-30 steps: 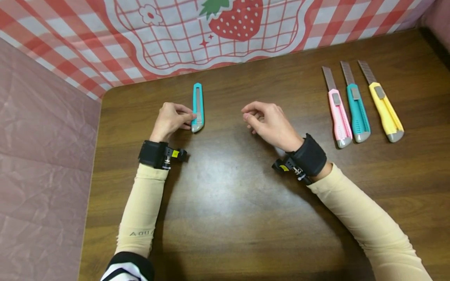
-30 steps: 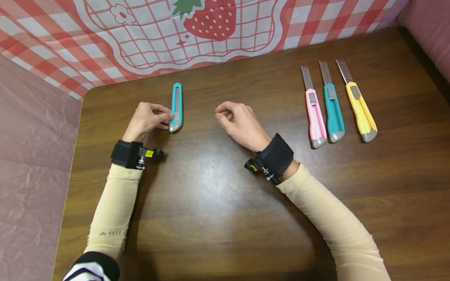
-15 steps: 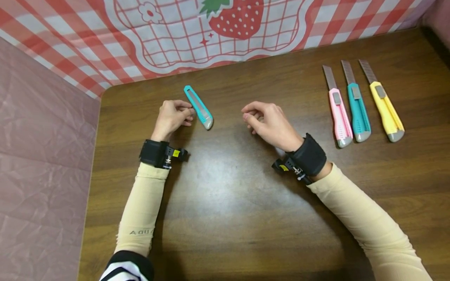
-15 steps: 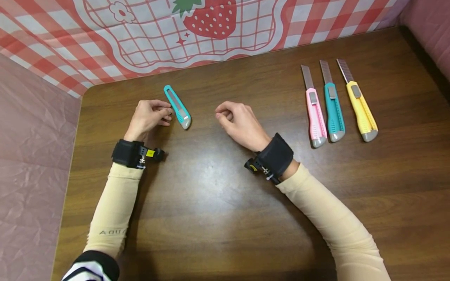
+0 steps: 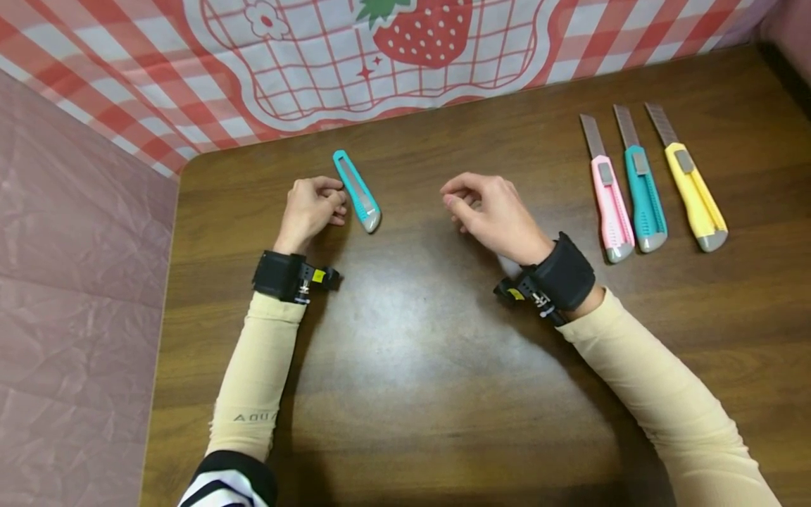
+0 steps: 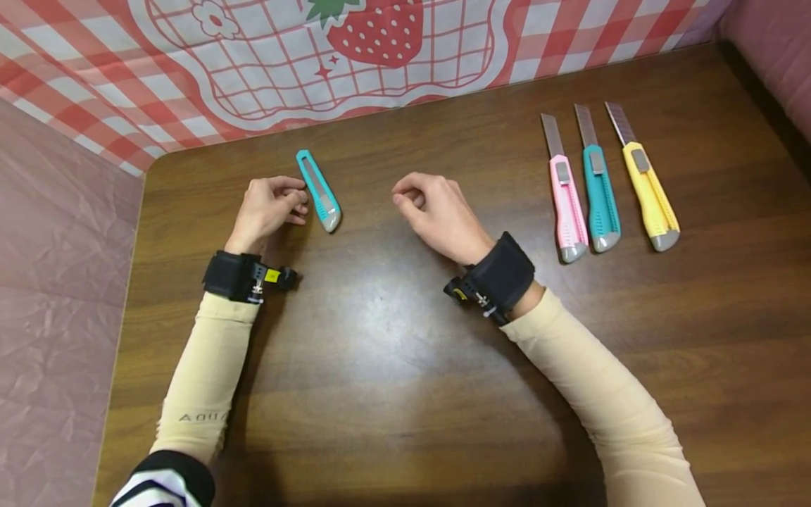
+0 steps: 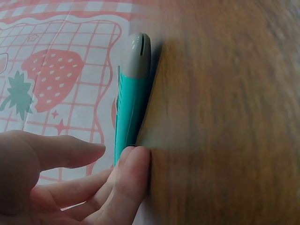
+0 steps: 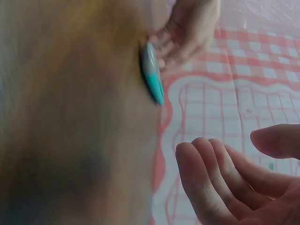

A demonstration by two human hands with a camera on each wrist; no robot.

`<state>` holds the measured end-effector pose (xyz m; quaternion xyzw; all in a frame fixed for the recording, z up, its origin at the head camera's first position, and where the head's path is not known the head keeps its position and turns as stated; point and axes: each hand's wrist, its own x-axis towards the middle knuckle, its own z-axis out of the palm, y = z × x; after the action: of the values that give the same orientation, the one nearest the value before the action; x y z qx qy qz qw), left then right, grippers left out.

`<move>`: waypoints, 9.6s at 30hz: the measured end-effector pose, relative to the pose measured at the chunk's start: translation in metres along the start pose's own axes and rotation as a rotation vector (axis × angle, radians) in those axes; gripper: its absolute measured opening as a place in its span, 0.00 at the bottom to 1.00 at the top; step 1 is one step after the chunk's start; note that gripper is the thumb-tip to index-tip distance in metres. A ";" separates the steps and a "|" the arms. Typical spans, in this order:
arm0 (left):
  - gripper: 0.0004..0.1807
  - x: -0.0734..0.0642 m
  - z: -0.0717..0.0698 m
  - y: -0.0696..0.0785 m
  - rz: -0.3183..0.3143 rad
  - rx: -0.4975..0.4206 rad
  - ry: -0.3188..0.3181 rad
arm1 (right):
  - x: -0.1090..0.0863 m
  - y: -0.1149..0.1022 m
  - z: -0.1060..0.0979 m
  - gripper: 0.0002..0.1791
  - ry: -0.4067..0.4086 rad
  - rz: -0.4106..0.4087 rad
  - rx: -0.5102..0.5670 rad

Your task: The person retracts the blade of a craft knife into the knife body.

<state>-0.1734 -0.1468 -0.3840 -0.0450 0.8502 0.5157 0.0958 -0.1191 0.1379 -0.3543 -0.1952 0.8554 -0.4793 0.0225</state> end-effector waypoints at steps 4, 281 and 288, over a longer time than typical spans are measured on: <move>0.13 0.000 0.000 0.001 0.006 0.007 0.000 | 0.003 0.006 -0.027 0.11 0.113 0.008 -0.146; 0.14 -0.064 0.120 0.032 0.398 -0.097 -0.287 | 0.007 0.011 -0.024 0.10 0.207 -0.016 0.149; 0.14 -0.064 0.119 0.032 0.388 -0.122 -0.276 | 0.006 0.011 -0.025 0.11 0.176 -0.005 0.139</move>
<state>-0.1030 -0.0277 -0.3963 0.1843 0.7892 0.5760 0.1072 -0.1339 0.1610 -0.3487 -0.1528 0.8183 -0.5527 -0.0403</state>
